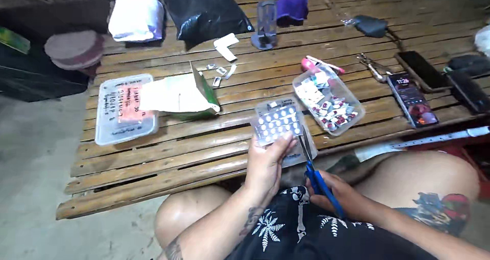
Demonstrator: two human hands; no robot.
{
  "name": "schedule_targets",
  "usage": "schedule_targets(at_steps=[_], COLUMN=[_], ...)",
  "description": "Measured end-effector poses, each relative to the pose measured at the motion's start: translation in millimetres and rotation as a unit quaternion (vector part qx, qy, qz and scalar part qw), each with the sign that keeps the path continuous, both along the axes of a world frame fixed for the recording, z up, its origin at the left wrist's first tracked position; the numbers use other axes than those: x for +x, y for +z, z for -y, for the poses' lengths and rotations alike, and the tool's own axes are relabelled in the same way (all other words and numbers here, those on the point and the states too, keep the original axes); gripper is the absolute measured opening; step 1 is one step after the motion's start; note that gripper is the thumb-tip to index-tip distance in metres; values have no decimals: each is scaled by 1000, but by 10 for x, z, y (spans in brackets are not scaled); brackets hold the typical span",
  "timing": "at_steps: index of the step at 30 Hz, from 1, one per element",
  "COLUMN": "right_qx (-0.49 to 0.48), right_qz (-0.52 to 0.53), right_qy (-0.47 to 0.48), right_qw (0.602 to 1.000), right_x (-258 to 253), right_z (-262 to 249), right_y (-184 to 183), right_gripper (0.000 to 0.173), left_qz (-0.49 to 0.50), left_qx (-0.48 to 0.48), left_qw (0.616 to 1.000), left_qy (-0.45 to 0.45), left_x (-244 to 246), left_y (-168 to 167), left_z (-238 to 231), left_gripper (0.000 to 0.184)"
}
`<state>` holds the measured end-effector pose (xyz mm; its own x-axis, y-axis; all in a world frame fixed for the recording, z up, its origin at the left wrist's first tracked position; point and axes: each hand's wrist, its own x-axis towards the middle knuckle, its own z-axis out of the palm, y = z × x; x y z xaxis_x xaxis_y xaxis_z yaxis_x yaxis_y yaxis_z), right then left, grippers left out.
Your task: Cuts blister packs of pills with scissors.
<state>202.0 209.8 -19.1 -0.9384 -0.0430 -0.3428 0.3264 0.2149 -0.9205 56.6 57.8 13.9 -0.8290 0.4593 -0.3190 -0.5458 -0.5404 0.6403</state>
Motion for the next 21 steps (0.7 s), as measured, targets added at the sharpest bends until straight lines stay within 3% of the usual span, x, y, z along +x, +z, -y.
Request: schedule_targets(at_steps=[12,21], right_qx=[35,63], right_qz=[-47,3], right_qy=[-2,-10], right_qw=[998,998], right_x=[-208,-176], right_z=[-14,10], right_y=[0,76], right_gripper=[39,47], left_qz=[20,26], left_qx=[-9,-23], left_qw=[1000,999], left_qy=[-15,3], left_x=[-13,28], left_y=[-89,-119], left_z=[-29,-56], left_gripper=[43,48])
